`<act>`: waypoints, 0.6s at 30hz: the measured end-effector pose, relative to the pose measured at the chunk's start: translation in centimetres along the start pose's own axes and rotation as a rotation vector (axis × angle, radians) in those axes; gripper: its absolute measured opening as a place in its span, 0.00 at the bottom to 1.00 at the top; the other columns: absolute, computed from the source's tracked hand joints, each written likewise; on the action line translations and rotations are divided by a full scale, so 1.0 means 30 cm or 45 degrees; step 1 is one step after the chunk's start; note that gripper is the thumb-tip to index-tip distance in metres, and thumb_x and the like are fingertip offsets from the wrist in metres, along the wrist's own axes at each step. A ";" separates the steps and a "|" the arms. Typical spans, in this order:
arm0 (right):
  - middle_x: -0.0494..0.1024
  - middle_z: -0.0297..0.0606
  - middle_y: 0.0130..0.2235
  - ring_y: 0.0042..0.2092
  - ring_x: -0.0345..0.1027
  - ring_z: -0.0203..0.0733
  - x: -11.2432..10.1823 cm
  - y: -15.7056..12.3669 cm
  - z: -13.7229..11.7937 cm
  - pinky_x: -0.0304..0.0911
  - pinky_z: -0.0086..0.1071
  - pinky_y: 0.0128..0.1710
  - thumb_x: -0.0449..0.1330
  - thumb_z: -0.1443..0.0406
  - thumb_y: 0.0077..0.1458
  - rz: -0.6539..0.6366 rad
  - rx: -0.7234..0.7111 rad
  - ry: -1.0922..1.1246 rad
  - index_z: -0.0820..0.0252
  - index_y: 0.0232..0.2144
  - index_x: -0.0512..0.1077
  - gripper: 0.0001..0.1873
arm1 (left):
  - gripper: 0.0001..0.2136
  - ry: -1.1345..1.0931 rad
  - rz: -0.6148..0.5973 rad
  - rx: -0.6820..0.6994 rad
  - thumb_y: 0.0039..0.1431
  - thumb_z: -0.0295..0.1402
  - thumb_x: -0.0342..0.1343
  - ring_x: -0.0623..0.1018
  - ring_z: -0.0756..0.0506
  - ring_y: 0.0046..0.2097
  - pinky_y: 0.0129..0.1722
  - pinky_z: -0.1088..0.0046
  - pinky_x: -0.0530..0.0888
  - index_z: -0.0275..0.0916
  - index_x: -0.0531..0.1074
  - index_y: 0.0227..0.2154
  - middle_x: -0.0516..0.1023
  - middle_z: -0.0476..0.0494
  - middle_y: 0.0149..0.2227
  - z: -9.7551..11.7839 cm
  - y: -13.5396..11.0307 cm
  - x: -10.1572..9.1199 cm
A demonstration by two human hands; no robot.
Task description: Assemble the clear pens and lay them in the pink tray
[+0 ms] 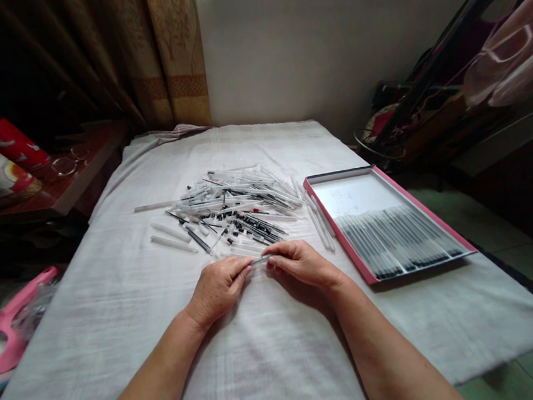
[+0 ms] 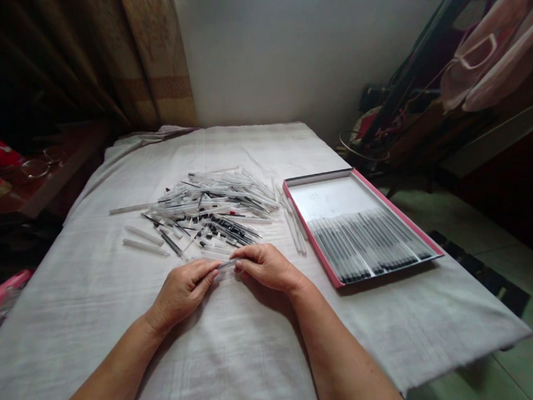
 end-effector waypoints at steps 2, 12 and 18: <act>0.76 0.34 0.26 0.27 0.65 0.33 -0.001 0.000 0.002 0.63 0.29 0.30 0.61 0.58 0.53 -0.005 -0.008 -0.009 0.63 0.38 0.78 0.15 | 0.12 0.024 -0.011 0.018 0.63 0.31 0.50 0.81 0.46 0.40 0.41 0.71 0.75 0.41 0.77 0.44 0.83 0.44 0.39 0.000 0.000 0.001; 0.75 0.33 0.24 0.24 0.64 0.31 0.015 -0.006 -0.013 0.60 0.26 0.25 0.60 0.57 0.53 -0.084 0.049 0.079 0.64 0.37 0.76 0.16 | 0.12 -0.026 -0.059 0.033 0.63 0.31 0.50 0.81 0.46 0.40 0.42 0.72 0.75 0.41 0.78 0.44 0.83 0.44 0.40 -0.001 0.005 -0.002; 0.74 0.32 0.24 0.23 0.63 0.30 0.026 -0.009 -0.013 0.59 0.25 0.23 0.62 0.56 0.52 -0.090 0.089 0.119 0.64 0.37 0.75 0.17 | 0.13 -0.058 -0.079 0.014 0.62 0.30 0.51 0.81 0.46 0.40 0.41 0.72 0.76 0.42 0.78 0.44 0.83 0.44 0.39 -0.016 0.006 -0.003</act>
Point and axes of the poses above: each hand's wrist, its own y-axis towards the middle knuckle, its own x-axis out of the palm, z = x × y, the point moved 6 cm from there along y, towards the middle knuckle
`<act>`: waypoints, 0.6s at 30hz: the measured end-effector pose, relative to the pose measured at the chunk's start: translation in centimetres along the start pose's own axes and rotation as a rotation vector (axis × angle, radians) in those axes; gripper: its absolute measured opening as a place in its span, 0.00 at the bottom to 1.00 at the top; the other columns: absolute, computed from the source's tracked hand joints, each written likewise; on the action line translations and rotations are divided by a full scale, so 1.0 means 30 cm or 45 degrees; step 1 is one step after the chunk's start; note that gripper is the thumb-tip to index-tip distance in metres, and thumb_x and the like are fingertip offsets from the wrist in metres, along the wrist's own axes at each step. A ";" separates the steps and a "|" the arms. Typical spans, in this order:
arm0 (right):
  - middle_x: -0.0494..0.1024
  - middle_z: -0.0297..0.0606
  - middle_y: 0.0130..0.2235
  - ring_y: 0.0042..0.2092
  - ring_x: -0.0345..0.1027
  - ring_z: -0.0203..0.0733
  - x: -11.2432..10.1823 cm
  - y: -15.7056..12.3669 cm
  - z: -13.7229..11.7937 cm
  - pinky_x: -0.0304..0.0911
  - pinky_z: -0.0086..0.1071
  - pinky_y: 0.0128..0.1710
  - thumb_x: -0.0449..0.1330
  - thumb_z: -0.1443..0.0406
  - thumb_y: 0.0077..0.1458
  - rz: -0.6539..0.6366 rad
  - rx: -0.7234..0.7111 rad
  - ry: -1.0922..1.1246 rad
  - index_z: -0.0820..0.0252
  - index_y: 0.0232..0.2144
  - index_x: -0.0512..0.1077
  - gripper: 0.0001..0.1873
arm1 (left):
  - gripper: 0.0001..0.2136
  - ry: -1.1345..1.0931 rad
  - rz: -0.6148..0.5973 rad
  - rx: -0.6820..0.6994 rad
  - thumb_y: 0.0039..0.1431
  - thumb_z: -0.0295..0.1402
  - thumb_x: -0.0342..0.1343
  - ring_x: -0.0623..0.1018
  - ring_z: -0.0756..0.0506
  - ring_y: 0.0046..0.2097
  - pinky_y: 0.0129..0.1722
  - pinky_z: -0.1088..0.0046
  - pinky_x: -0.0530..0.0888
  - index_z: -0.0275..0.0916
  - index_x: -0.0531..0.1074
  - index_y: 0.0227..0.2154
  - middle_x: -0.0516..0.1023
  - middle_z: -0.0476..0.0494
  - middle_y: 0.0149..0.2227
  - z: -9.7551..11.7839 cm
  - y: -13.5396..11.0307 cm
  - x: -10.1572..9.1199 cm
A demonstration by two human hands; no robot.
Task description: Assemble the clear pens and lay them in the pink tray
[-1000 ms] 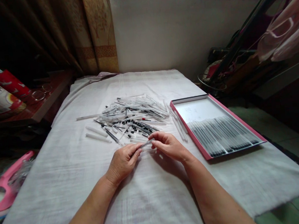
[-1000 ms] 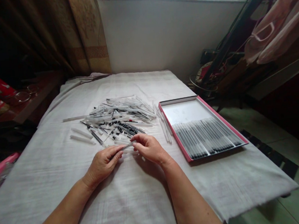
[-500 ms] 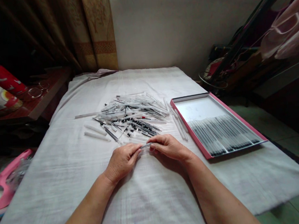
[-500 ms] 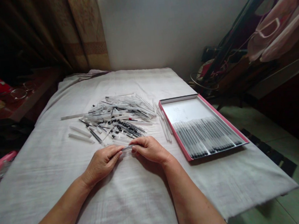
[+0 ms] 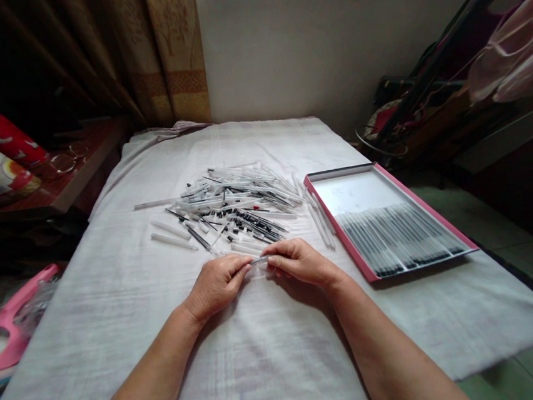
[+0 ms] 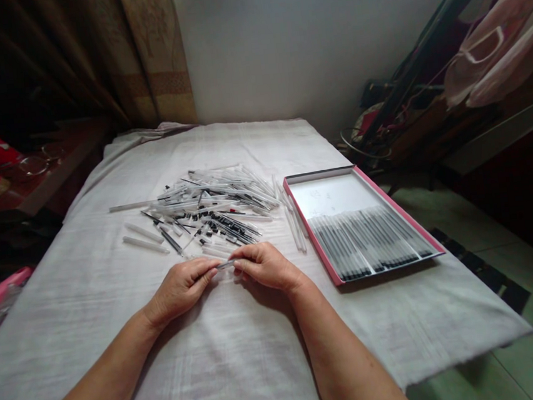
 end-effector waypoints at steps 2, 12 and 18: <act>0.74 0.31 0.23 0.22 0.62 0.30 0.001 0.002 0.002 0.58 0.25 0.23 0.62 0.56 0.52 0.005 0.013 0.019 0.64 0.37 0.75 0.17 | 0.12 -0.010 0.009 -0.011 0.62 0.30 0.51 0.81 0.46 0.40 0.41 0.72 0.76 0.42 0.78 0.44 0.83 0.44 0.40 -0.003 0.000 0.000; 0.74 0.30 0.24 0.23 0.64 0.30 -0.022 0.005 -0.073 0.60 0.24 0.23 0.65 0.56 0.48 0.210 -0.117 0.220 0.61 0.32 0.72 0.15 | 0.12 -0.197 0.258 -0.023 0.64 0.35 0.51 0.81 0.47 0.37 0.39 0.74 0.76 0.39 0.76 0.44 0.82 0.43 0.38 0.024 0.015 0.004; 0.72 0.29 0.24 0.25 0.65 0.31 -0.060 0.000 -0.089 0.61 0.23 0.22 0.66 0.52 0.46 0.522 -0.301 0.385 0.59 0.30 0.71 0.18 | 0.12 -0.150 0.271 -0.040 0.63 0.36 0.52 0.81 0.47 0.37 0.40 0.73 0.76 0.39 0.77 0.43 0.82 0.44 0.37 0.016 0.009 -0.002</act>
Point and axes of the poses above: each hand's wrist, its own y-axis towards the middle knuckle, its own x-axis out of the palm, z = x × y, the point moved 6 cm from there along y, towards the middle knuckle
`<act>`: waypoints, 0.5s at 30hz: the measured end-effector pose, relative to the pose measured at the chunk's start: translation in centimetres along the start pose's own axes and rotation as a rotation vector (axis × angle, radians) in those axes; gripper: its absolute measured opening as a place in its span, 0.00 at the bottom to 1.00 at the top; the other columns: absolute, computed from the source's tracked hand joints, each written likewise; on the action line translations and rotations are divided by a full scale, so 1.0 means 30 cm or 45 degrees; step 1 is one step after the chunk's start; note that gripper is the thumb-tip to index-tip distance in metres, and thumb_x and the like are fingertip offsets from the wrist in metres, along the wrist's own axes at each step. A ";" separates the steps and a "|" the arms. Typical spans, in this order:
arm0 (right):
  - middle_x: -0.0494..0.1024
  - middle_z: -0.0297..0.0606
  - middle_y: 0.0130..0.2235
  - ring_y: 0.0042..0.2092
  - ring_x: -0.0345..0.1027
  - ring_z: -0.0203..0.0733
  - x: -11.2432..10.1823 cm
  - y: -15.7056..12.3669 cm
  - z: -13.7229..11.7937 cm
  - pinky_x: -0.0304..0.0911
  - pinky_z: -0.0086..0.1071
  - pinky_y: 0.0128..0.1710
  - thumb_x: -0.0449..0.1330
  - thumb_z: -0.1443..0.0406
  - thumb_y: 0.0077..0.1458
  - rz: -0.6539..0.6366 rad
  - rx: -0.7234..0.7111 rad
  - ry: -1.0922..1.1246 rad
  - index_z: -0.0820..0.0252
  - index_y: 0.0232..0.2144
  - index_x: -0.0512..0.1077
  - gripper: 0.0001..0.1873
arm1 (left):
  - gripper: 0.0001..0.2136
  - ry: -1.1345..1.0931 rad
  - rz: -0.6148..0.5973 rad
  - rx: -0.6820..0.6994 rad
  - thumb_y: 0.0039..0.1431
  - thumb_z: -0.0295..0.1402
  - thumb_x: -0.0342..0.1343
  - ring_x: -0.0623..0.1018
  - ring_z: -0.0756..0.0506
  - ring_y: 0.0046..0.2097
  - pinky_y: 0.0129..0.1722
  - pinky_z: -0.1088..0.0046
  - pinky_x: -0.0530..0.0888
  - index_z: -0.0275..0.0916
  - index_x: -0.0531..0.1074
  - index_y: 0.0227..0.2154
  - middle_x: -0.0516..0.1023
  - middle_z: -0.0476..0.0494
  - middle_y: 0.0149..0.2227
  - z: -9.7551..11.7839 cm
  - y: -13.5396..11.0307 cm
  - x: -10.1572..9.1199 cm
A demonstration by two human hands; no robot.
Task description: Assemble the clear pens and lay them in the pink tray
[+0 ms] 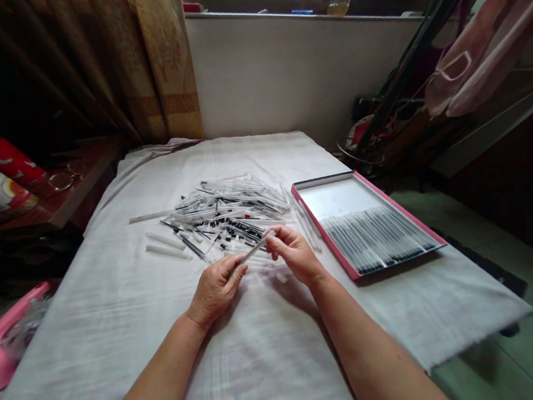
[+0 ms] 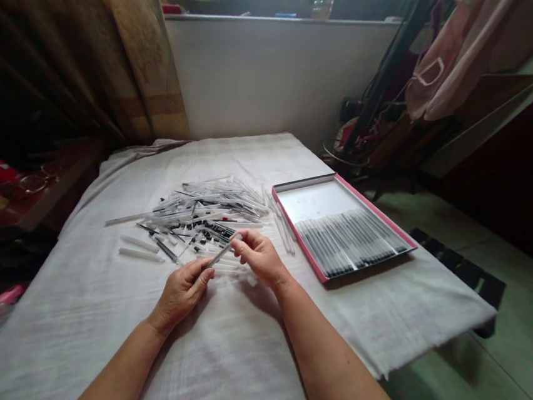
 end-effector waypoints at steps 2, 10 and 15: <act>0.76 0.33 0.30 0.28 0.68 0.33 -0.050 -0.001 -0.033 0.63 0.24 0.23 0.64 0.49 0.47 0.171 -0.090 0.055 0.58 0.31 0.70 0.20 | 0.12 0.015 -0.010 -0.008 0.63 0.35 0.51 0.80 0.48 0.35 0.38 0.74 0.76 0.39 0.77 0.43 0.82 0.44 0.36 -0.005 -0.003 0.001; 0.77 0.36 0.28 0.28 0.70 0.38 -0.501 0.002 -0.332 0.62 0.28 0.24 0.61 0.49 0.50 0.654 -0.351 -0.765 0.61 0.46 0.71 0.27 | 0.12 0.076 -0.060 -0.053 0.62 0.36 0.50 0.81 0.45 0.41 0.45 0.71 0.76 0.40 0.77 0.42 0.83 0.43 0.40 -0.014 -0.002 0.009; 0.78 0.37 0.26 0.28 0.71 0.41 -0.726 0.056 -0.301 0.62 0.31 0.30 0.61 0.56 0.50 0.522 0.080 -1.567 0.60 0.41 0.76 0.19 | 0.13 0.090 -0.060 -0.046 0.62 0.36 0.50 0.81 0.45 0.41 0.43 0.71 0.77 0.40 0.78 0.41 0.83 0.43 0.40 -0.010 0.001 0.007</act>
Point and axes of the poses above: each hand's wrist, its own y-axis towards the middle knuckle, its own x-axis out of the palm, z = x × y, the point moved 6 cm from there along y, towards the middle knuckle
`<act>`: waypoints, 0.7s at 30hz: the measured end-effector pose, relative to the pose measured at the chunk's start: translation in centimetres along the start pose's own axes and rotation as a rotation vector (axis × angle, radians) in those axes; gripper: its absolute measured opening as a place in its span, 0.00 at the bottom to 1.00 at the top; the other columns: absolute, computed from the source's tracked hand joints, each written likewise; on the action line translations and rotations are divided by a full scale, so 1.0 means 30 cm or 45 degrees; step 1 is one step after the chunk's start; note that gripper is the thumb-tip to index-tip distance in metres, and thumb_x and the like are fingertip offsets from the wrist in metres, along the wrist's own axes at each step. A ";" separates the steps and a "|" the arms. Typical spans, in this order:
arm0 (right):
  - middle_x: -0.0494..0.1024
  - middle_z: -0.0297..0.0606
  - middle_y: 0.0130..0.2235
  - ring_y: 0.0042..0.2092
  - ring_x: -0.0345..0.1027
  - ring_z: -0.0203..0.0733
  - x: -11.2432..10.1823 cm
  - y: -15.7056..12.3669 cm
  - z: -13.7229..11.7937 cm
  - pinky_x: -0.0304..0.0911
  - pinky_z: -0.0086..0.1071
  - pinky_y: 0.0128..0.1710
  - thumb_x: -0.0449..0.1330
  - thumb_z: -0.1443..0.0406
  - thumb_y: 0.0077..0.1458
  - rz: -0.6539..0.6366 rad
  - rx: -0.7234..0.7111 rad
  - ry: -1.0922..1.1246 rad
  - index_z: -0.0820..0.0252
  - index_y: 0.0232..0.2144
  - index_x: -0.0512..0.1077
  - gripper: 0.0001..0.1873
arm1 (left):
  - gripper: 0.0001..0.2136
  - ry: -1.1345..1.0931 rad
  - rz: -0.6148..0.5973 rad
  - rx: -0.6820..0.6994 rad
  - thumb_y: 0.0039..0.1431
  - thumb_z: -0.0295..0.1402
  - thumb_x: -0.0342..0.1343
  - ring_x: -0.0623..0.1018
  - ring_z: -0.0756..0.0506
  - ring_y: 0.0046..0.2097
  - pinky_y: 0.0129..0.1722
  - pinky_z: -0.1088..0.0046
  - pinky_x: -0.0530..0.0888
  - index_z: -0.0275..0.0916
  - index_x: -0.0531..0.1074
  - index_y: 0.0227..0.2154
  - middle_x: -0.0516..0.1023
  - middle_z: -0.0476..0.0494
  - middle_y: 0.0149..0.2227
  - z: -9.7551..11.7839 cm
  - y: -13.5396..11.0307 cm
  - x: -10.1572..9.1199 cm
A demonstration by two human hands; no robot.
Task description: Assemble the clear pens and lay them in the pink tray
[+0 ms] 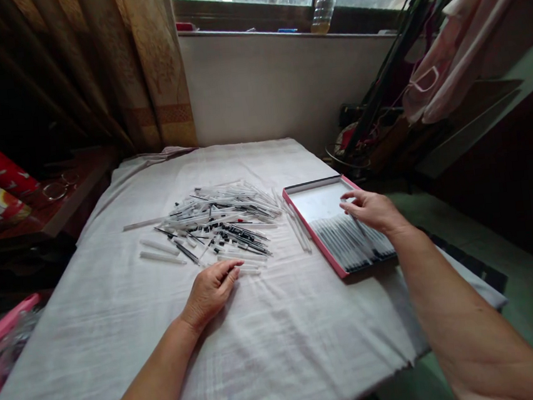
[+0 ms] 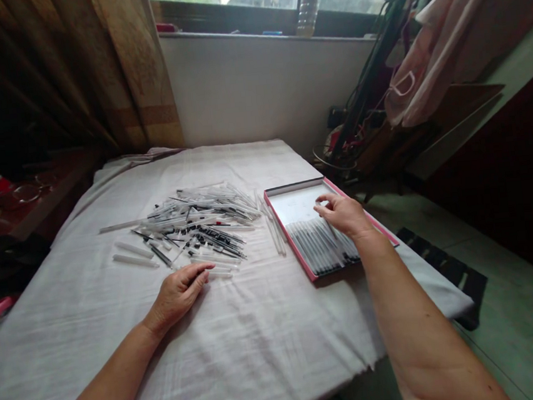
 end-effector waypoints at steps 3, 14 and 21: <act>0.81 0.38 0.31 0.30 0.72 0.40 0.056 0.000 0.039 0.61 0.30 0.31 0.59 0.58 0.51 -0.113 0.002 -0.208 0.58 0.42 0.78 0.18 | 0.12 0.009 0.006 -0.006 0.62 0.36 0.51 0.81 0.45 0.41 0.43 0.71 0.77 0.40 0.78 0.41 0.83 0.43 0.39 -0.004 -0.001 0.001; 0.82 0.43 0.41 0.43 0.75 0.45 0.121 -0.039 0.037 0.63 0.31 0.39 0.55 0.61 0.57 -0.176 0.028 -0.413 0.59 0.45 0.78 0.18 | 0.12 0.023 -0.002 -0.010 0.61 0.36 0.50 0.81 0.46 0.39 0.42 0.71 0.77 0.40 0.78 0.39 0.83 0.43 0.38 -0.003 0.001 -0.001; 0.82 0.44 0.39 0.41 0.75 0.47 0.120 -0.061 0.033 0.63 0.33 0.37 0.55 0.60 0.55 -0.219 0.037 -0.559 0.59 0.42 0.79 0.17 | 0.12 0.015 -0.016 -0.024 0.61 0.36 0.51 0.81 0.46 0.39 0.42 0.71 0.77 0.40 0.78 0.39 0.83 0.43 0.38 -0.002 0.001 0.000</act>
Point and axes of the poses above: each hand's wrist, its own y-axis towards the middle knuckle, its own x-axis out of the palm, z = x × y, the point moved 6 cm from there along y, towards the middle knuckle
